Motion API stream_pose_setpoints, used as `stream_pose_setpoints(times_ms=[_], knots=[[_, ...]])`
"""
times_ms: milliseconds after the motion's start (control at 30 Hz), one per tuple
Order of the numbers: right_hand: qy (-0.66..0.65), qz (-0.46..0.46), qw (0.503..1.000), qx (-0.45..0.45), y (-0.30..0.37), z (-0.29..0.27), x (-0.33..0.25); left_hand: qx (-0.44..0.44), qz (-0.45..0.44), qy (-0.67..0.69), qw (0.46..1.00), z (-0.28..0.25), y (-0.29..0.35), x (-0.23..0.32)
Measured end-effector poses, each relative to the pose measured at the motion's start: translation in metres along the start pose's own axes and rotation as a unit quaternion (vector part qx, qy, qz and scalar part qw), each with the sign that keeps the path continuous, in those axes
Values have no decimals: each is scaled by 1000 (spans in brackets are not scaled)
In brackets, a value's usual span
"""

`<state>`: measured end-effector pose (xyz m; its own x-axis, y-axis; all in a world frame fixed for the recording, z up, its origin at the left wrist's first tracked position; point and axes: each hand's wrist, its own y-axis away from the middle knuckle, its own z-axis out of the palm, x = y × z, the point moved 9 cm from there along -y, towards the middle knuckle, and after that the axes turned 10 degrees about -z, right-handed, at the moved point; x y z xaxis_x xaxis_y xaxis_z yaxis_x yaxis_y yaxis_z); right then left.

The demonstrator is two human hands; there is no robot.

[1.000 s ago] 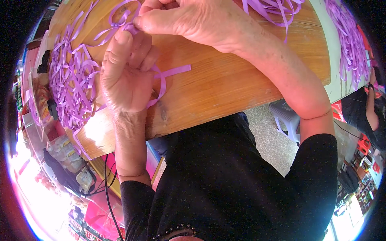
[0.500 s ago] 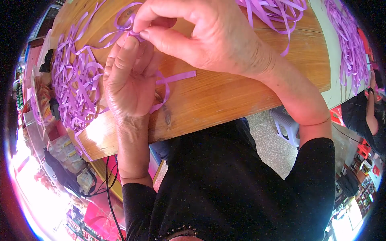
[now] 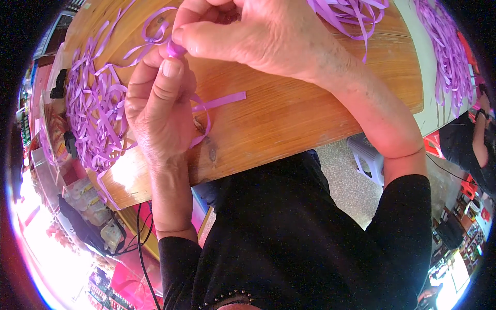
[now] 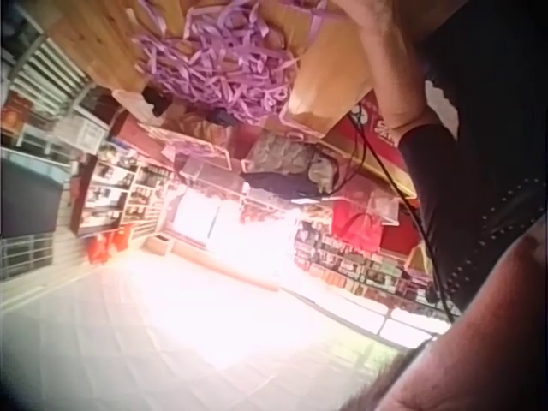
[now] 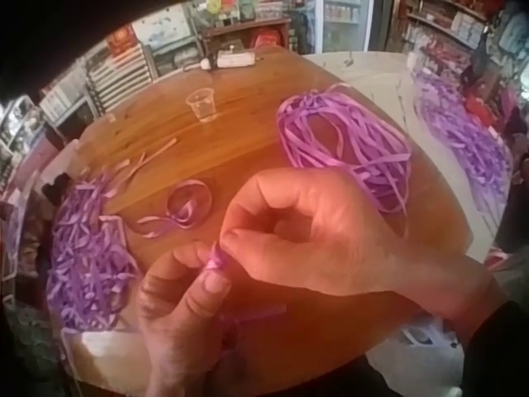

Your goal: The person ties knots in purple ribbons by hand, working through them one at a time. They pick up a ribbon from the table, loop it to form a knot, and pull it tight before setting it aside.

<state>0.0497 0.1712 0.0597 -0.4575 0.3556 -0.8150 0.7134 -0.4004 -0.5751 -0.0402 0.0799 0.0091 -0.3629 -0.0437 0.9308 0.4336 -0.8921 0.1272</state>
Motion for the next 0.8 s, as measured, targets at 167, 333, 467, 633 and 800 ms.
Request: stream_pose_setpoints(times_ms=[167, 333, 467, 633, 800], knots=[[64, 148, 987, 17, 6, -6, 7, 5, -9, 16, 1000, -14, -3, -4], [60, 117, 991, 21, 3, -6, 5, 0, -25, 83, 996, -19, -2, -7], [2, -160, 987, -12, -4, -1, -8, 1, -23, 85, 996, -20, -3, -6], [-72, -219, 972, 41, -6, -6, -10, -8, -24, 95, 995, -19, -2, -6], [-71, -210, 974, 33, -8, -6, -12, -24, -34, 107, 993, -17, -2, -8]])
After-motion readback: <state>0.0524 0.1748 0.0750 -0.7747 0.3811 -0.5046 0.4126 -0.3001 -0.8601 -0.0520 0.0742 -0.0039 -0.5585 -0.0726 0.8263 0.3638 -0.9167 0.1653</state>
